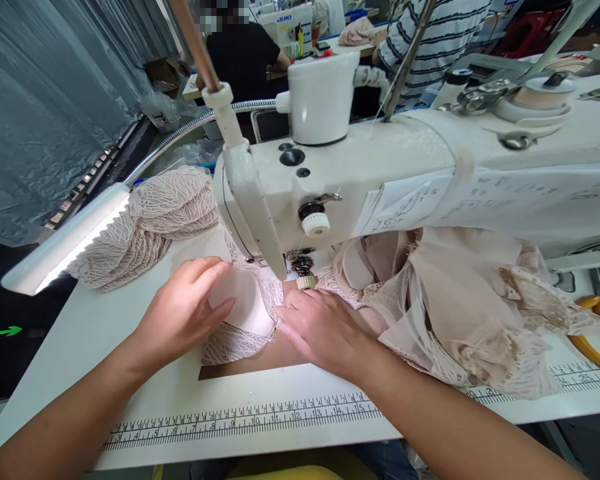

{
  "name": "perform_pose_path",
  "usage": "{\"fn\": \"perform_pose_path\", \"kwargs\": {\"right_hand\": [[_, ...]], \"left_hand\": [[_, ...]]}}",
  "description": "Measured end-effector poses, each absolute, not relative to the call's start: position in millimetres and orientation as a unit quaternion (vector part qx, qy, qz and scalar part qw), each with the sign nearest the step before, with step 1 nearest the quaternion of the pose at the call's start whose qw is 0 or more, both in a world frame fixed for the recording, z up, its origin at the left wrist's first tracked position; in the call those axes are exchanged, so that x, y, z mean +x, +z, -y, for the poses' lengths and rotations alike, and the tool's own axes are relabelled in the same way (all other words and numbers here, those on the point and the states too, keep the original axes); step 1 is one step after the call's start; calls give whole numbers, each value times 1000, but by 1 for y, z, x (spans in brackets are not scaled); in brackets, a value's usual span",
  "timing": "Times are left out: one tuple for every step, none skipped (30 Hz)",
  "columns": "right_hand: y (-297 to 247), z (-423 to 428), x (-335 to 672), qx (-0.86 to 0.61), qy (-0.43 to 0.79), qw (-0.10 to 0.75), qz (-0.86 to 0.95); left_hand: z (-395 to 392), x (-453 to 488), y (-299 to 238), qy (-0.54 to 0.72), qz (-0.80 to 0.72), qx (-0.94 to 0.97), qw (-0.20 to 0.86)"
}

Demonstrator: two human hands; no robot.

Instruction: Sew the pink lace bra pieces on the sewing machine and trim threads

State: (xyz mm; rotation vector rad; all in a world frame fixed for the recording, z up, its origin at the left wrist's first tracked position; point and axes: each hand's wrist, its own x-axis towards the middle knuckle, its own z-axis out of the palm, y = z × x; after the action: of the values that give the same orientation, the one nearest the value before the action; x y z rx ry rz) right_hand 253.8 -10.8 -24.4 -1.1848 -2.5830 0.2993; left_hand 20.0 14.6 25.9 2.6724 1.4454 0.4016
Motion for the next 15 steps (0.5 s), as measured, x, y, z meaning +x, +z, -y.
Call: {"fn": "perform_pose_path", "kwargs": {"right_hand": [[-25, 11, 254, -412, 105, 141, 894], [-25, 10, 253, -414, 106, 140, 893], [-26, 10, 253, -415, 109, 139, 892], [-26, 10, 253, -416, 112, 138, 892], [-26, 10, 253, -418, 116, 135, 891], [-26, 10, 253, -419, 121, 134, 890], [-25, 9, 253, -419, 127, 134, 889], [-25, 9, 254, -420, 131, 135, 888], [-25, 9, 254, -419, 135, 138, 887], [-26, 9, 254, -418, 137, 142, 887], [-27, 8, 255, -416, 138, 150, 886], [-28, 8, 255, -415, 140, 162, 884], [-29, 8, 256, -416, 142, 177, 881], [-30, 7, 256, -420, 144, 194, 875], [-32, 7, 256, -429, 144, 211, 867]], "left_hand": [[-16, 24, 23, 148, -415, 897, 25], [-17, 29, 18, 154, -361, 919, 27], [-20, 34, 12, 151, -316, 936, 38], [-22, 38, 5, 144, -288, 946, 48], [-24, 41, -3, 137, -278, 949, 50], [-26, 43, -10, 130, -279, 950, 49], [-27, 45, -16, 125, -285, 949, 46], [-28, 45, -21, 119, -290, 949, 45], [-28, 45, -25, 114, -291, 949, 46], [-27, 44, -27, 108, -291, 949, 48], [-26, 43, -28, 102, -288, 951, 49], [-25, 43, -28, 97, -285, 952, 49], [-24, 42, -28, 93, -282, 954, 48], [-24, 41, -28, 89, -281, 954, 48], [-23, 41, -27, 87, -280, 955, 49]]}}
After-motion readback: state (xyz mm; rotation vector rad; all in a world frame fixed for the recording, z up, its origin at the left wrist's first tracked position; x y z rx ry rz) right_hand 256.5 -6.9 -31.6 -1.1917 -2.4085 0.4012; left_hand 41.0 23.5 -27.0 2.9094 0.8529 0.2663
